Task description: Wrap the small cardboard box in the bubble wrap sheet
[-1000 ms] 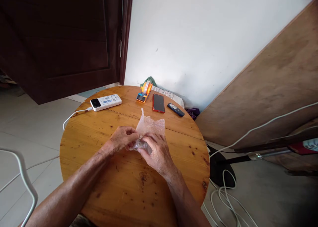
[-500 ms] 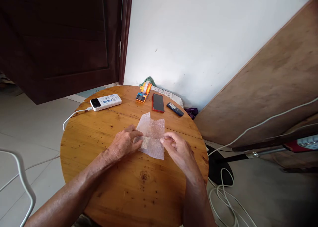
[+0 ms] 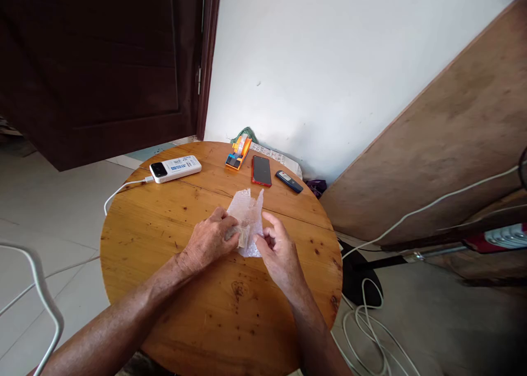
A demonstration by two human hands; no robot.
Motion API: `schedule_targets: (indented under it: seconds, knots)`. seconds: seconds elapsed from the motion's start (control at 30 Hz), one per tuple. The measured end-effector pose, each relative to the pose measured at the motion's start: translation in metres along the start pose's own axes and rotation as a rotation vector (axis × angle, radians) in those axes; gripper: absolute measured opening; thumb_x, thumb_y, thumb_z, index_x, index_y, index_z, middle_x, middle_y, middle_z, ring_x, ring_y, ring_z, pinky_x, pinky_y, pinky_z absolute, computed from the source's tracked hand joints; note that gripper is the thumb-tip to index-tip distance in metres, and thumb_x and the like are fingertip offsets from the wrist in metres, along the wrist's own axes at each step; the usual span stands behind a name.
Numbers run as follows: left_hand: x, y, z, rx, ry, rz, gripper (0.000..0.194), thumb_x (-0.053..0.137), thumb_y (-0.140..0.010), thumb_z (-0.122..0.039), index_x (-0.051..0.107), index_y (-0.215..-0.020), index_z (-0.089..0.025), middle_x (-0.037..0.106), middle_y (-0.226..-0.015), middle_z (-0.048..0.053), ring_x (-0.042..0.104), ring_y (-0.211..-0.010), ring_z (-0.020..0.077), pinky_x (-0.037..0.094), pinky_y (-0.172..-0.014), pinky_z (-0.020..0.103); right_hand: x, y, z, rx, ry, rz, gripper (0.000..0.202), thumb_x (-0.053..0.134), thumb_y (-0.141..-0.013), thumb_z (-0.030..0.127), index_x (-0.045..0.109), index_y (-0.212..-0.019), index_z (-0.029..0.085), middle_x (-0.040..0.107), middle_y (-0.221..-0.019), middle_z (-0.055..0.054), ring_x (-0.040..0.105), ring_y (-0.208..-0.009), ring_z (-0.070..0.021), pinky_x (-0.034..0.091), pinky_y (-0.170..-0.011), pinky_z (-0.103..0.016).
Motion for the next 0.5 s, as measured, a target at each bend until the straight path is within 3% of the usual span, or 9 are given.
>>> schedule_targets:
  seconds: [0.2,0.33,0.5]
  knots:
    - [0.000,0.000,-0.001,-0.008,0.052,0.011,0.023,0.057,-0.085,-0.027,0.072,-0.102,-0.023,0.063,-0.108,0.006,0.064,-0.086,0.0174,0.047,-0.071,0.026,0.022,-0.005,0.016,-0.003,-0.010,0.037,0.044,0.054,-0.085,0.026,0.057,-0.127,0.015,0.070,-0.082,-0.004,0.064,-0.070,-0.0170,0.050,-0.062,-0.027]
    - [-0.003,0.001,-0.001,0.030,0.231,-0.021,0.019,0.060,-0.080,-0.022,0.073,-0.094,-0.018,0.062,-0.097,0.005,0.061,-0.079,0.0152,0.046,-0.071,0.025,0.021,-0.001,0.020,0.042,-0.070,0.072,0.046,0.052,-0.090,0.035,0.057,-0.131,0.014,0.073,-0.098,-0.010,0.068,-0.083,-0.0210,0.052,-0.070,-0.030]
    - [-0.010,0.002,0.000,-0.004,0.383,-0.010,0.019,0.063,-0.076,-0.020,0.073,-0.091,-0.016,0.060,-0.083,0.002,0.057,-0.072,0.0132,0.043,-0.066,0.024,0.014,0.002,0.018,0.048,-0.207,0.195,0.047,0.044,-0.090,0.026,0.053,-0.135,0.016,0.072,-0.106,-0.009,0.063,-0.070,-0.0141,0.053,-0.067,-0.029]
Point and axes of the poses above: each hand's wrist, its own y-axis away from the middle knuckle, its own x-axis out of the palm, z = x × y, the point moved 3 cm from there along -y, towards the middle knuckle
